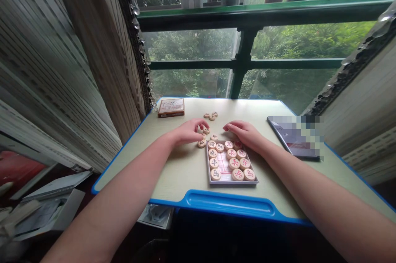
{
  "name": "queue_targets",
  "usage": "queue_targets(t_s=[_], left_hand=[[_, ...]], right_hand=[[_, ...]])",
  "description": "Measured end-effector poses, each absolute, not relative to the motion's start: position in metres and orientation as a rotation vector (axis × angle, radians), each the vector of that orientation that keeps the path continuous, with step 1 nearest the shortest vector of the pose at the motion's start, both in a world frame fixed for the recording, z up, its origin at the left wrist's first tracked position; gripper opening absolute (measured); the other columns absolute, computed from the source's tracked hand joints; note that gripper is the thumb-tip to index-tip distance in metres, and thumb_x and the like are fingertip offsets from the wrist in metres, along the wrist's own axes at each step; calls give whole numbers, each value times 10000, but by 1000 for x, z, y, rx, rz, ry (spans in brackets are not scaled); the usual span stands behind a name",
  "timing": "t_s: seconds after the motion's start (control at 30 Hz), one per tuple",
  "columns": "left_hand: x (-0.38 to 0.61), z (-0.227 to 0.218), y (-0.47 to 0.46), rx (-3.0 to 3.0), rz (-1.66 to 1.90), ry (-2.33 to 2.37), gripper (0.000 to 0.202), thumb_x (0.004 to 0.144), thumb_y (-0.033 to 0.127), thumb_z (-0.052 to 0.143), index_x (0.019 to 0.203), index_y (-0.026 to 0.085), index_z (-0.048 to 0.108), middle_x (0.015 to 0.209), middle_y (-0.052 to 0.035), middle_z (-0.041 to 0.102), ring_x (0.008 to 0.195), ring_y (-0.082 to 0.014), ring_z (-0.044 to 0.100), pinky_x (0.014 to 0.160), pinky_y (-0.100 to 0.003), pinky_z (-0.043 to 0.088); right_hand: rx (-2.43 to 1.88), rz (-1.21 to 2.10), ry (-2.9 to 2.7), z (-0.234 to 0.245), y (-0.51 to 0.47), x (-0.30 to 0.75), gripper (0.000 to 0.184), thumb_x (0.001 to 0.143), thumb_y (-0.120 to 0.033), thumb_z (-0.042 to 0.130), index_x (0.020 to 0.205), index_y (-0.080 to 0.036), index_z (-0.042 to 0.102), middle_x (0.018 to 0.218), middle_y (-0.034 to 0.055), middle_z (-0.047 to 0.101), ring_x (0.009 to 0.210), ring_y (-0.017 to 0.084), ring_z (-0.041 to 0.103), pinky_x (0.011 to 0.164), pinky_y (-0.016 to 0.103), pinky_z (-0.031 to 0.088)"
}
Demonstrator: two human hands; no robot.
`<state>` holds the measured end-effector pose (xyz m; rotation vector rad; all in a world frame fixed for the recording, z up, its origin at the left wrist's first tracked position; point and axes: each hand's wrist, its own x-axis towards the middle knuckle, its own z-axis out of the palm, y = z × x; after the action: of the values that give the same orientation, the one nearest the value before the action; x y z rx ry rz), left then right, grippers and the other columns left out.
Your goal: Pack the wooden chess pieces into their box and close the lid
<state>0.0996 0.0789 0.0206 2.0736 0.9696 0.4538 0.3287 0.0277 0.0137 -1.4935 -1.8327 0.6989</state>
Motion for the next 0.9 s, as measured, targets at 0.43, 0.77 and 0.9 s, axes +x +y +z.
queue_targets(t_s=[0.43,0.77,0.9], left_hand=[[96,18,85,1924,454,898,475,651,68,539,1119,146,555,971,-61,602,770,-116,562,676,-236,466],[100,2,96,1844,747,1025,263,736,55,458,927,141,617,974,-67,640,754,-115,617,654,-243,522],[103,1,97,1823,897,1028,240,782,82,421,912,129,617,938,-81,642,834,-153,623,688,-296,552]], right_hand=[[-1217,641,-2252,22,20,323,393,901,-423,419,972,-180,720,1007,86,684,1006,224,568,938,363,399],[-1216,655,-2316,23,19,324,410,900,-455,411,1085,-202,676,1139,70,655,1100,240,532,994,389,366],[-1279,737,-2206,22,17,322,403,895,-450,419,1113,-217,666,1153,73,647,1108,241,537,1003,394,363]])
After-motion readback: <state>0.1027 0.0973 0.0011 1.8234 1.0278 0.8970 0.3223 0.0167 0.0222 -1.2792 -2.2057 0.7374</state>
